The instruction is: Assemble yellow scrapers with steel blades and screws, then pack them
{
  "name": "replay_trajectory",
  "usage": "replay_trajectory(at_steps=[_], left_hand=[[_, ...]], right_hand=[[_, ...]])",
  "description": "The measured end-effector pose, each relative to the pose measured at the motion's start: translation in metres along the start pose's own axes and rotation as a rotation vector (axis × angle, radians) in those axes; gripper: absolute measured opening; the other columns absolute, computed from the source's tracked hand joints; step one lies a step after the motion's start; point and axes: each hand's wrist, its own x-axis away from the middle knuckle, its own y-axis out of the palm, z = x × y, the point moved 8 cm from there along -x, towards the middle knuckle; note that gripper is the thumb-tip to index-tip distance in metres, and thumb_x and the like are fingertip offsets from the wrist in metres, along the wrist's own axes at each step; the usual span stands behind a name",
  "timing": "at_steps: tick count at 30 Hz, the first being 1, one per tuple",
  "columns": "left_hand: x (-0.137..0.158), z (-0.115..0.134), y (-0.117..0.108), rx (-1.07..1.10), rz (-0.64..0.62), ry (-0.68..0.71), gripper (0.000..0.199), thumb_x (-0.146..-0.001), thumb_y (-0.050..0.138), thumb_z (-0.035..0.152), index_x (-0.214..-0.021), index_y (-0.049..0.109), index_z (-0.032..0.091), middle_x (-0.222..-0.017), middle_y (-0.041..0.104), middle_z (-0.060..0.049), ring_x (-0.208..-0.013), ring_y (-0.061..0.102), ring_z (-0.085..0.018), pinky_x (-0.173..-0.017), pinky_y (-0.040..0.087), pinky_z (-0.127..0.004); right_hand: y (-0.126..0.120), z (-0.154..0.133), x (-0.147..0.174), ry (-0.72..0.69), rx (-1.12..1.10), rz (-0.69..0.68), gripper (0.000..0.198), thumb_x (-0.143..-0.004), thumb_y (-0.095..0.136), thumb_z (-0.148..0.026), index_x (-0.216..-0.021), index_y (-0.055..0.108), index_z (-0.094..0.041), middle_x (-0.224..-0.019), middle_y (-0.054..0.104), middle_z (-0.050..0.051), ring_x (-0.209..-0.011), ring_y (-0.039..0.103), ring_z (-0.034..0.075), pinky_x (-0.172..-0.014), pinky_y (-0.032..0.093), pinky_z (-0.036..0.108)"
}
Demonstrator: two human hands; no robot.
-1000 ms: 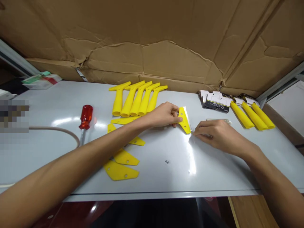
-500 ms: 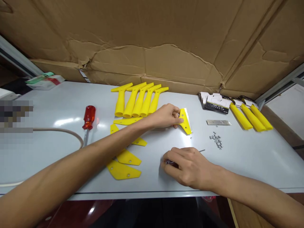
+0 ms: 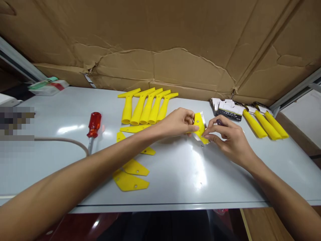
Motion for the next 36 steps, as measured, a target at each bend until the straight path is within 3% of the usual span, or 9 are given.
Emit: replay_trajectory(at_steps=[5,10,14,18,21,25,31,34,36], left_hand=[[0.001,0.005,-0.001,0.019,0.122,0.060,0.010,-0.087,0.071,0.022,-0.088,0.065,0.015,-0.078,0.069,-0.002,-0.070,0.067,-0.014,-0.068,0.052,-0.028],[0.004,0.012,-0.003,0.000,0.233,0.097,0.011,-0.087,0.071,0.023,-0.091,0.065,0.015,-0.085,0.071,-0.003,-0.071,0.067,-0.015,-0.069,0.053,-0.030],[0.010,0.025,-0.005,-0.081,0.309,0.242,0.010,-0.085,0.070,0.021,-0.084,0.062,0.016,-0.084,0.068,-0.002,-0.077,0.064,-0.015,-0.073,0.052,-0.031],[0.013,0.031,-0.004,-0.114,0.318,0.336,0.008,-0.087,0.068,0.023,-0.087,0.062,0.017,-0.085,0.067,-0.001,-0.080,0.062,-0.016,-0.077,0.051,-0.032],[0.013,0.032,-0.003,-0.101,0.303,0.362,0.010,-0.089,0.067,0.026,-0.090,0.062,0.017,-0.086,0.067,-0.002,-0.080,0.061,-0.016,-0.077,0.050,-0.033],[0.014,0.035,-0.001,-0.133,0.284,0.382,0.009,-0.091,0.065,0.026,-0.092,0.062,0.018,-0.087,0.066,-0.001,-0.080,0.059,-0.015,-0.076,0.048,-0.032],[0.018,0.036,0.004,-0.279,0.301,0.427,0.024,-0.087,0.079,0.034,-0.088,0.060,0.019,-0.077,0.060,0.003,-0.069,0.051,-0.013,-0.063,0.041,-0.027],[0.021,0.036,0.000,-0.406,0.387,0.476,0.032,-0.084,0.083,0.041,-0.086,0.060,0.019,-0.074,0.063,0.003,-0.064,0.053,-0.013,-0.061,0.040,-0.027],[0.027,0.042,-0.002,-0.546,0.444,0.584,0.024,-0.089,0.078,0.037,-0.087,0.062,0.019,-0.077,0.068,0.000,-0.068,0.059,-0.014,-0.063,0.043,-0.027]], right_hand=[[0.000,0.007,0.002,0.087,0.056,0.023,0.013,-0.093,0.072,-0.013,-0.093,0.077,-0.025,-0.105,0.060,0.006,-0.086,0.059,0.018,-0.071,0.047,0.032],[-0.005,0.008,0.003,0.137,0.065,0.102,0.010,-0.094,0.070,-0.015,-0.092,0.075,-0.024,-0.105,0.067,0.003,-0.074,0.055,0.014,-0.067,0.042,0.030],[-0.006,0.012,0.005,0.227,0.037,0.105,0.007,-0.092,0.073,-0.020,-0.091,0.067,-0.023,-0.087,0.069,-0.002,-0.060,0.045,0.011,-0.059,0.036,0.028],[-0.014,0.021,0.008,0.334,-0.051,0.130,0.034,-0.089,0.079,-0.032,-0.113,0.056,-0.025,-0.090,0.070,-0.004,-0.052,0.039,0.008,-0.053,0.034,0.027],[-0.014,0.019,0.005,0.294,-0.014,0.076,0.038,-0.092,0.075,-0.034,-0.125,0.058,-0.025,-0.087,0.069,-0.004,-0.052,0.040,0.009,-0.054,0.034,0.027],[-0.012,0.011,0.002,0.190,0.124,0.041,0.011,-0.095,0.070,-0.031,-0.096,0.067,-0.020,-0.077,0.066,-0.002,-0.057,0.044,0.010,-0.056,0.031,0.028],[-0.004,0.003,0.002,0.122,0.092,-0.010,0.018,-0.102,0.060,-0.030,-0.090,0.066,-0.018,-0.076,0.065,0.000,-0.064,0.053,0.012,-0.060,0.035,0.028],[-0.001,0.002,0.002,0.112,0.062,-0.078,0.016,-0.103,0.054,-0.021,-0.103,0.069,-0.019,-0.092,0.071,0.004,-0.074,0.061,0.015,-0.066,0.042,0.029],[-0.010,0.006,0.002,0.150,0.033,-0.040,0.028,-0.102,0.049,-0.016,-0.123,0.066,-0.021,-0.108,0.073,0.005,-0.080,0.065,0.015,-0.070,0.047,0.030]])
